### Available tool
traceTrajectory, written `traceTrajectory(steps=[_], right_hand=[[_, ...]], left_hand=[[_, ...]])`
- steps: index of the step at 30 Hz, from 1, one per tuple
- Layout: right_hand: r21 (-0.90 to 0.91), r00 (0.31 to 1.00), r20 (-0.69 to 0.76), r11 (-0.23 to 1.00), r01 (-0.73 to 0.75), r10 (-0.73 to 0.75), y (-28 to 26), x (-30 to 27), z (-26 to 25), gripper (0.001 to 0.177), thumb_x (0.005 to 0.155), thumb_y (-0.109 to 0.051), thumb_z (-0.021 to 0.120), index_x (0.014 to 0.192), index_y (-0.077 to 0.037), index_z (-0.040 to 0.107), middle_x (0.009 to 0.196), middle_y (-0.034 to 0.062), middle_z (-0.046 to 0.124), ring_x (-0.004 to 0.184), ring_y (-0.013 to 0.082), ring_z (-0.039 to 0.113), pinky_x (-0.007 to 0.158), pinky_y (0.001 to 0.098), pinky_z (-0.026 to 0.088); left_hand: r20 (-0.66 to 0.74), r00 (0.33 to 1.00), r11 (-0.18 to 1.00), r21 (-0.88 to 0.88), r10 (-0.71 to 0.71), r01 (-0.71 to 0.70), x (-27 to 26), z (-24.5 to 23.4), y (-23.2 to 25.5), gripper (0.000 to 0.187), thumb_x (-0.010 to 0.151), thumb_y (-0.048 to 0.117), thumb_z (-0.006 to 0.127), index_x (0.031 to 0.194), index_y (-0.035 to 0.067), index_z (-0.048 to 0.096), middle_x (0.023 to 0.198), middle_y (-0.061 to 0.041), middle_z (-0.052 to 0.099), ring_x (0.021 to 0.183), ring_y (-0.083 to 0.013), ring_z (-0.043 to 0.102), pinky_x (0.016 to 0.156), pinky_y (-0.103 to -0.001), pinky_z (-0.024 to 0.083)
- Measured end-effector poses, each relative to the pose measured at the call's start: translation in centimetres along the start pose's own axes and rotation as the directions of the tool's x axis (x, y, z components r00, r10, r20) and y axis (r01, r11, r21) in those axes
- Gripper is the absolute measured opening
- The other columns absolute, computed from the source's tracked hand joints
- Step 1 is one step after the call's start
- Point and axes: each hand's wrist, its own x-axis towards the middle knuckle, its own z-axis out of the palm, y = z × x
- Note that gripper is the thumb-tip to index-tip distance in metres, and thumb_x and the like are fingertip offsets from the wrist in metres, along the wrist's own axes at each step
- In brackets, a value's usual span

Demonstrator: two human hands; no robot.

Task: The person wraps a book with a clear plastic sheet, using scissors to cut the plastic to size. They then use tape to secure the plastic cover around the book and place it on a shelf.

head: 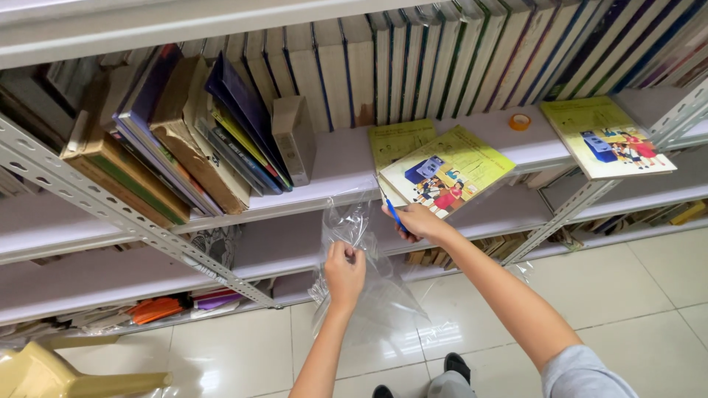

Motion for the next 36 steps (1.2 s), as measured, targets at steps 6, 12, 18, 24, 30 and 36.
traceTrajectory(steps=[6,12,18,24,30,36], right_hand=[[-0.055,1.0,-0.015,0.998,-0.023,0.022,-0.8,-0.6,0.1,0.068,0.087,-0.068,0.063,0.071,-0.002,0.06,0.056,0.0057,0.059,0.044,0.0154,0.056,0.041,0.0285,0.044],[-0.01,0.996,-0.013,0.996,-0.084,0.084,-2.3,-2.3,0.5,0.07,0.086,-0.069,0.06,0.072,-0.001,0.061,0.055,0.0069,0.057,0.044,0.0177,0.057,0.04,0.0287,0.042],[0.037,0.997,-0.001,0.996,-0.079,0.079,-2.3,-2.9,0.4,0.073,0.086,-0.072,0.059,0.072,0.0,0.062,0.054,0.0074,0.057,0.043,0.0171,0.056,0.04,0.0285,0.042],[0.004,0.999,-0.004,0.999,-0.051,0.051,-2.2,-1.2,0.2,0.071,0.086,-0.071,0.061,0.069,-0.002,0.062,0.054,0.0063,0.059,0.043,0.0163,0.056,0.04,0.028,0.039],[0.044,1.0,-0.008,0.999,-0.023,0.023,-1.2,1.0,0.0,0.066,0.087,-0.067,0.065,0.068,-0.003,0.061,0.055,0.0052,0.057,0.043,0.0155,0.053,0.041,0.0288,0.041],[0.063,1.0,-0.002,0.998,0.016,-0.016,-0.4,1.7,0.0,0.067,0.086,-0.067,0.065,0.068,-0.003,0.061,0.056,0.0049,0.056,0.044,0.015,0.051,0.043,0.0297,0.041]], left_hand=[[-0.029,0.999,1.0,-0.024,0.018,-0.019,0.0,0.1,-0.4,0.016,0.081,0.003,0.067,0.079,-0.001,0.051,0.077,-0.015,0.057,0.065,-0.0288,0.058,0.062,-0.04,0.05],[-0.008,0.999,0.999,-0.021,0.036,-0.037,0.2,-0.6,0.2,0.017,0.082,0.004,0.067,0.079,-0.001,0.051,0.077,-0.015,0.056,0.066,-0.0295,0.058,0.064,-0.04,0.049],[-0.03,0.998,0.998,-0.021,0.051,-0.052,0.1,-0.2,-0.6,0.018,0.081,0.004,0.068,0.079,-0.001,0.051,0.076,-0.015,0.056,0.066,-0.0298,0.057,0.063,-0.041,0.049],[-0.027,0.999,0.999,-0.033,0.042,-0.043,0.0,-0.1,-0.6,0.017,0.08,0.004,0.067,0.079,-0.001,0.051,0.077,-0.014,0.057,0.065,-0.0278,0.059,0.063,-0.039,0.051],[-0.026,0.999,0.999,-0.01,0.035,-0.035,-0.3,-0.3,-0.7,0.016,0.08,0.004,0.068,0.08,0.0,0.052,0.078,-0.014,0.057,0.066,-0.0279,0.06,0.063,-0.039,0.051],[-0.01,1.0,1.0,-0.005,0.024,-0.024,-0.3,-0.3,-0.5,0.016,0.081,0.004,0.068,0.079,0.0,0.054,0.078,-0.014,0.058,0.065,-0.0274,0.061,0.062,-0.039,0.05]])
